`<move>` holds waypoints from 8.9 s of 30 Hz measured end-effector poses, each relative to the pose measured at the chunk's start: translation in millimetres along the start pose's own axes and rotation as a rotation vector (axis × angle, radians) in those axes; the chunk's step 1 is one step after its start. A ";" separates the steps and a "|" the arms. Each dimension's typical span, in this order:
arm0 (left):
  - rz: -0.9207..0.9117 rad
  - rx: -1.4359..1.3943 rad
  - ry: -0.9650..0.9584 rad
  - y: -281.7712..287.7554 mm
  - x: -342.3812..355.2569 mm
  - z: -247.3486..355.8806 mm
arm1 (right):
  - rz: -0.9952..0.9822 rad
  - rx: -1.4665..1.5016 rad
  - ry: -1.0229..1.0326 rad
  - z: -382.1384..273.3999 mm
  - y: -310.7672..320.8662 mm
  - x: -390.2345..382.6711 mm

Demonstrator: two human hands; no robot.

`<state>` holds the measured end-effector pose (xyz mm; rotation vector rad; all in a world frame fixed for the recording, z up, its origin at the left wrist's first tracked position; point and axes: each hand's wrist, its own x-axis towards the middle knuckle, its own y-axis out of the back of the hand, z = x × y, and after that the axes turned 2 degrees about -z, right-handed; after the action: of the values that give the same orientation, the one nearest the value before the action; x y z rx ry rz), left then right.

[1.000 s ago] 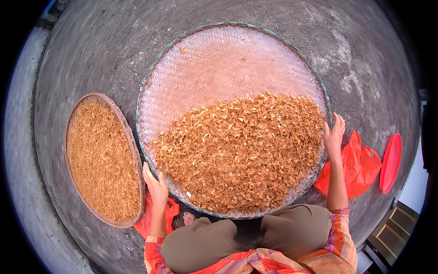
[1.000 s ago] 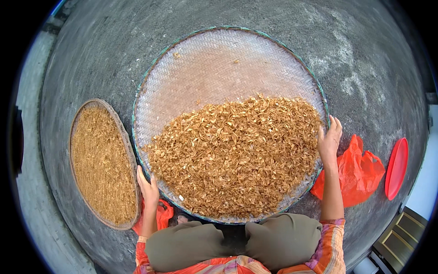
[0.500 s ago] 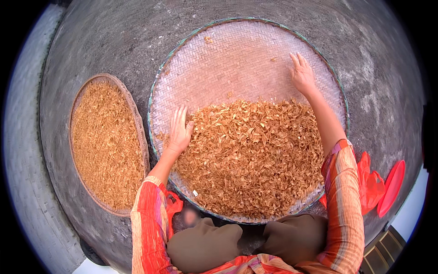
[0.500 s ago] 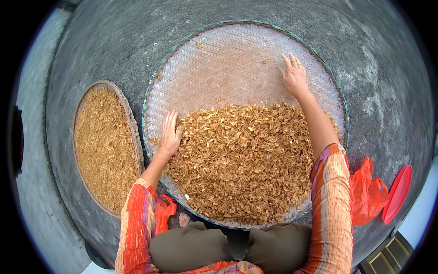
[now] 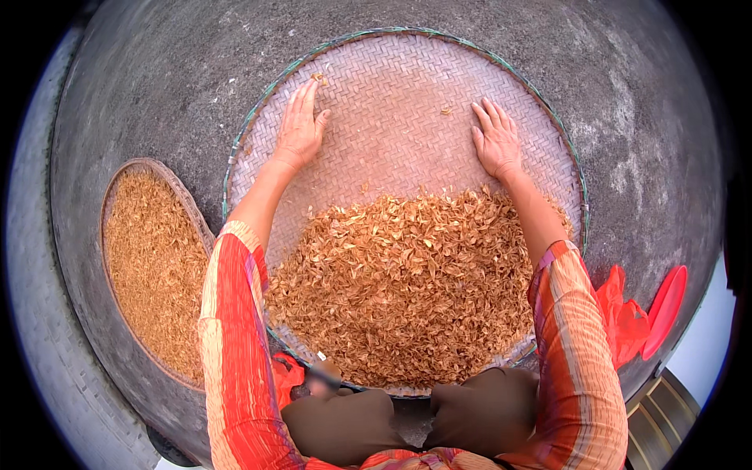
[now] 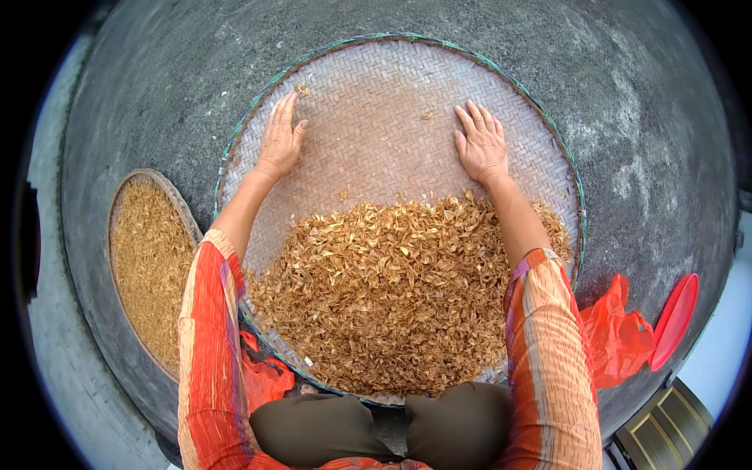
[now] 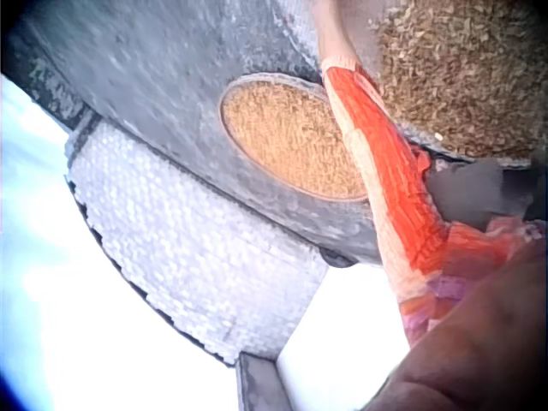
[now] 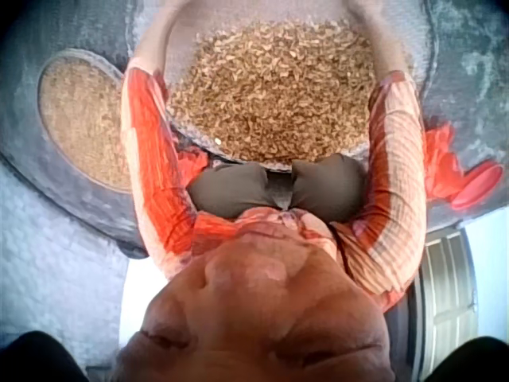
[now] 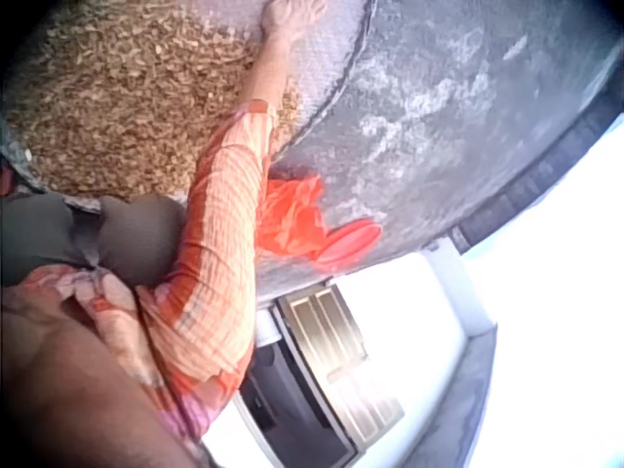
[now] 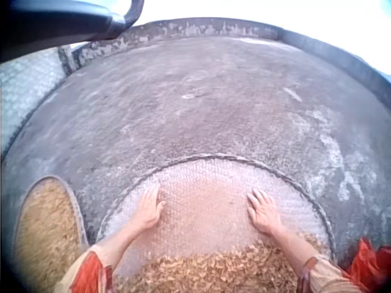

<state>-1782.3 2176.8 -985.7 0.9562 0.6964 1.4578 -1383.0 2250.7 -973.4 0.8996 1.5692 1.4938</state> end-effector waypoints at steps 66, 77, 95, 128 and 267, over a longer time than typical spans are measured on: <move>-0.460 0.053 -0.248 -25.1 -24.1 76.4 | 0.090 0.096 -0.011 1.7 2.6 -0.2; -0.417 -0.279 -0.454 -8.8 -17.4 123.4 | 0.064 0.129 -0.027 0.2 4.0 -2.0; -0.797 -0.570 -0.360 -42.9 -105.6 236.3 | 0.156 0.110 0.017 2.1 -8.1 -1.1; -0.242 -0.486 0.084 12.2 -258.8 232.6 | -0.338 0.619 0.054 -82.7 88.7 -252.1; -0.678 -0.091 0.461 115.1 -300.6 159.3 | -0.283 0.198 -0.164 -49.6 89.8 -227.8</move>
<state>-1711.7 1848.6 -858.1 0.2484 1.1462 1.0795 -1326.5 2030.8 -868.9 0.8454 1.6635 1.0549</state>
